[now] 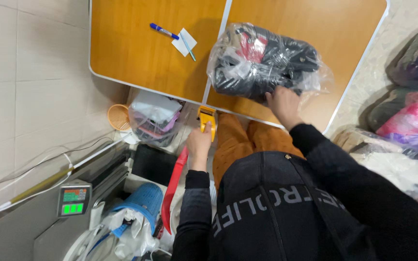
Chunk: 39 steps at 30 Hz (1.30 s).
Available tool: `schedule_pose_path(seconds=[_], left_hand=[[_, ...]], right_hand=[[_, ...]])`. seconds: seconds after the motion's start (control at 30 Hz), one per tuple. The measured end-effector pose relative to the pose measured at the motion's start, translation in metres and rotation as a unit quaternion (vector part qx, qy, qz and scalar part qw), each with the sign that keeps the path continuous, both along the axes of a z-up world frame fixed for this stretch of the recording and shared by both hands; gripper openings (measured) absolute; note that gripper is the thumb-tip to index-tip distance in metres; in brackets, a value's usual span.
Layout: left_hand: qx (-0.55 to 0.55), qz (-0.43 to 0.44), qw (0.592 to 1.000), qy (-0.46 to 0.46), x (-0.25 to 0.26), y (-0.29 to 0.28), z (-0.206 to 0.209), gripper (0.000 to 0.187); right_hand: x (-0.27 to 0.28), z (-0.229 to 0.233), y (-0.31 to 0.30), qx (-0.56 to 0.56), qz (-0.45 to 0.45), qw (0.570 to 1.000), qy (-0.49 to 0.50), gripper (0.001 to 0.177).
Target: The person places folded clothes into a clear plastic bag on a table, seals the bag, and secures it with tape. They then write on the bag with a marker and move it to a pile of other packed bags on the floor.
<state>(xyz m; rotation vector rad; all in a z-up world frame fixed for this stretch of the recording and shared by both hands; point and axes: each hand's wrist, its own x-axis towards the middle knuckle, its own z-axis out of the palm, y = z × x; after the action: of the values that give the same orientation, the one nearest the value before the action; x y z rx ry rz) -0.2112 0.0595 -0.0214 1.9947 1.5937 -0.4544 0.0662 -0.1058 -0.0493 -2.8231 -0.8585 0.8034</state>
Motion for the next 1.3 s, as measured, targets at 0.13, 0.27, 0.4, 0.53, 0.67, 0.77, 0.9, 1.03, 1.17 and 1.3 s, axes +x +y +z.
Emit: schedule_pose_path(seconds=[0.13, 0.27, 0.4, 0.53, 0.67, 0.77, 0.9, 1.03, 1.17, 1.3], left_hand=[[0.04, 0.002, 0.999, -0.037, -0.002, 0.042, -0.026, 0.066], [0.021, 0.001, 0.998, -0.062, 0.004, 0.09, -0.054, 0.065], [0.035, -0.029, 0.994, -0.103, 0.014, 0.123, -0.095, 0.054], [0.076, -0.002, 0.984, -0.16, 0.031, 0.144, -0.147, 0.041], [0.131, -0.011, 0.987, -0.089, 0.039, 0.169, -0.194, 0.036], [0.148, -0.005, 0.985, -0.087, 0.036, 0.189, -0.218, 0.034], [0.11, -0.041, 0.99, -0.083, 0.031, 0.211, -0.232, 0.035], [0.066, -0.063, 0.995, -0.029, 0.037, 0.221, -0.216, 0.041], [0.119, 0.036, 0.976, -0.178, 0.076, 0.215, -0.146, 0.072], [0.142, -0.028, 0.889, -0.435, 0.106, 0.164, -0.046, 0.075]], right_hand=[[-0.008, -0.013, 0.02, 0.157, 0.108, 0.974, -0.124, 0.066], [0.0, -0.035, 0.038, 0.093, 0.108, 0.989, -0.038, 0.081], [-0.006, -0.03, 0.035, 0.008, 0.123, 0.99, -0.069, 0.084], [0.004, -0.016, 0.044, 0.063, 0.022, 0.991, -0.115, 0.082], [0.037, -0.022, 0.072, 0.039, -0.003, 0.99, -0.133, 0.087], [0.046, -0.028, 0.08, 0.034, 0.0, 0.992, -0.122, 0.093], [0.049, -0.033, 0.079, 0.049, -0.007, 0.993, -0.112, 0.097], [0.047, -0.031, 0.073, 0.036, -0.001, 0.994, -0.101, 0.095], [0.036, -0.015, 0.061, -0.051, -0.06, 0.99, -0.117, 0.093], [-0.005, -0.001, 0.025, 0.011, -0.11, 0.989, -0.101, 0.085]])
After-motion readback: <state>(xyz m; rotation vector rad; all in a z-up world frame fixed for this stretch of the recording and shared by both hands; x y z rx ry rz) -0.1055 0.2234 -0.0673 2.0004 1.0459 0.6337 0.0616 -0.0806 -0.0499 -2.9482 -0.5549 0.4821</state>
